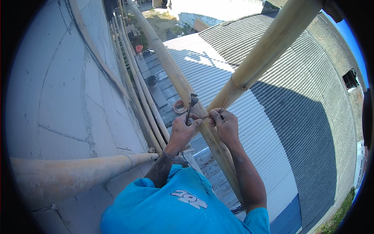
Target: Using wire and pliers to secure bamboo poles for a scaffolding structure at height.
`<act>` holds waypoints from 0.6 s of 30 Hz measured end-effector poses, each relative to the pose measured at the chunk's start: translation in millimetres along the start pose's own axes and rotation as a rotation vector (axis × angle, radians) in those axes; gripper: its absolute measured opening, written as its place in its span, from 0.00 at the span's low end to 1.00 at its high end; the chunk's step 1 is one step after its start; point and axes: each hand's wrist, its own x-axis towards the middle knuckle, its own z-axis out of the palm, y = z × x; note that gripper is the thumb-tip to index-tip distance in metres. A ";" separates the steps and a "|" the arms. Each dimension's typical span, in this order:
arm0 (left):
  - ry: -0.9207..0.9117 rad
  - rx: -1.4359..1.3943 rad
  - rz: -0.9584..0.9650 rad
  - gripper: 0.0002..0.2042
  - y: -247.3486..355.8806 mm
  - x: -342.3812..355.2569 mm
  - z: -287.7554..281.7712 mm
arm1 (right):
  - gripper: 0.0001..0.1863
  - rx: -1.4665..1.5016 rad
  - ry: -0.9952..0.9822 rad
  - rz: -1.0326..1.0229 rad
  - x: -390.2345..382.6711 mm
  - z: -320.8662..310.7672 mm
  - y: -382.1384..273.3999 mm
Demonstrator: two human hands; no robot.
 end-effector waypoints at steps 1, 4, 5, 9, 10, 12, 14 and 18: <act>-0.016 0.027 -0.029 0.11 1.0 2.5 -1.8 | 0.10 0.043 -0.009 0.014 1.8 -0.9 1.8; 0.009 0.115 -0.008 0.11 11.7 0.5 -2.6 | 0.09 0.110 0.027 0.028 3.5 3.9 -4.9; 0.052 0.171 0.049 0.12 15.6 -0.1 -2.7 | 0.09 0.113 0.029 0.028 3.8 5.5 -7.4; -0.016 0.248 0.049 0.11 20.2 11.4 -8.4 | 0.09 0.159 0.036 0.023 0.6 8.4 -11.7; -0.065 0.219 0.058 0.11 16.8 15.1 -10.4 | 0.10 0.172 0.044 0.022 0.0 8.2 -11.5; -0.123 0.196 0.075 0.11 21.5 16.4 -11.4 | 0.10 0.053 0.080 -0.054 3.6 7.3 -8.6; -0.112 0.120 -0.020 0.11 33.1 14.0 -12.9 | 0.10 -0.067 0.118 -0.129 9.3 10.3 -2.8; -0.047 -0.018 -0.088 0.12 55.7 7.0 -15.3 | 0.10 -0.234 0.144 -0.312 10.5 14.6 1.1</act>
